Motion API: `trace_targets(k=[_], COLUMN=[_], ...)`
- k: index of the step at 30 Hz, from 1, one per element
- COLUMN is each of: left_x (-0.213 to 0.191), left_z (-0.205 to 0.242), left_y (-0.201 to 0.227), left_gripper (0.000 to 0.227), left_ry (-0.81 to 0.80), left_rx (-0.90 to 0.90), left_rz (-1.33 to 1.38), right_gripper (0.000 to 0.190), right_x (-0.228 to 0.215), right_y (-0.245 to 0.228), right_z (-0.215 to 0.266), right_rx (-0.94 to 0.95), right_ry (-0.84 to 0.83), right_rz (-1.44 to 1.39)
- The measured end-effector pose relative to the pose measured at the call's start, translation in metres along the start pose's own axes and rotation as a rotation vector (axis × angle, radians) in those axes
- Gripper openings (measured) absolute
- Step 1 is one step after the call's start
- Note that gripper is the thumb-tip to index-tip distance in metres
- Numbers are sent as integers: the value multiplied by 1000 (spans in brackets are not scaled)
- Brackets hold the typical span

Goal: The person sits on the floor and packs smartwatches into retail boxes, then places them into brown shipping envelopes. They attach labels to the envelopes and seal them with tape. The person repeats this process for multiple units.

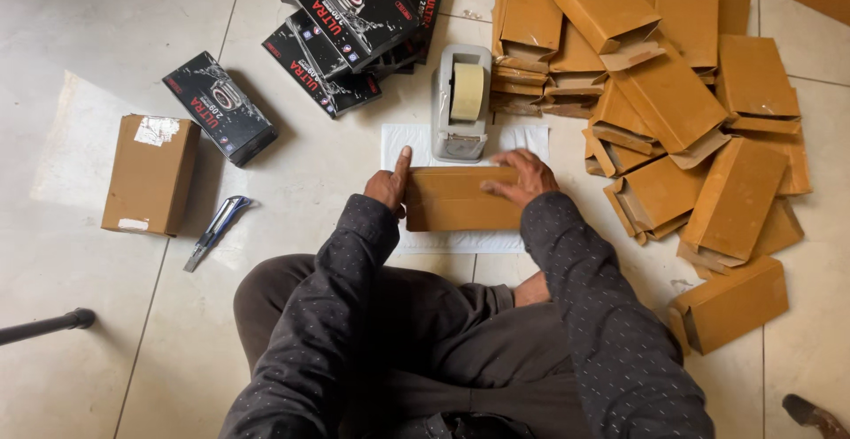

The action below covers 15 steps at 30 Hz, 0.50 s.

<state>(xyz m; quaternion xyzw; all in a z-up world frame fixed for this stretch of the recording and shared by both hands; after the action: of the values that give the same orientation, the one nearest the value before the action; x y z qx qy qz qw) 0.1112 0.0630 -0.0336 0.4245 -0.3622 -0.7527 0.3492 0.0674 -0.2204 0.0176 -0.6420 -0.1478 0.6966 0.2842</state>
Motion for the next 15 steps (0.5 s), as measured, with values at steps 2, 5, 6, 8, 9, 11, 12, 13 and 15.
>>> trace_targets(k=[2, 5, 6, 8, 9, 11, 12, 13, 15], left_x=[1, -9, 1, 26, 32, 34, 40, 43, 45], left_z=[-2, -5, -6, 3, 6, 6, 10, 12, 5], left_y=[-25, -29, -37, -53, -40, -6, -9, -12, -12], left_gripper=[93, 85, 78, 67, 60, 57, 62, 69, 70], left_ry=[101, 361, 321, 234, 268, 335, 296, 257, 200], left_rx=[-64, 35, -35, -179, -29, 289, 260, 231, 190], left_rz=[-23, -353, -343, -324, -391, -519, -516, -513, -514], right_gripper=[60, 72, 83, 90, 86, 76, 71, 66, 59], right_x=[2, 19, 31, 44, 50, 64, 71, 78, 75], right_y=[3, 5, 5, 7, 6, 14, 29, 45, 68], right_z=[0, 13, 17, 29, 35, 29, 30, 36, 43], right_rx=[79, 232, 266, 257, 214, 212, 271, 331, 295], right_ry=[135, 275, 235, 251, 307, 380, 383, 387, 430], right_rz=[-10, 49, 96, 116, 88, 2, -44, -90, -172])
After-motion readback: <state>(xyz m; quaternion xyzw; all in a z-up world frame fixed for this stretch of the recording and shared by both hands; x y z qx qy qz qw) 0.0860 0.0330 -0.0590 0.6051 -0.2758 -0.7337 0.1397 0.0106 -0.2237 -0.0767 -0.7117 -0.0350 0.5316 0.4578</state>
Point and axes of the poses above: each hand's wrist, its own z-axis away from the middle knuckle, its own x-axis out of the palm, y = z × x, the point moved 9 cm from there along -z, towards the middle knuckle, and after that the axes turned 14 degrees about x, right-handed, at the moved point
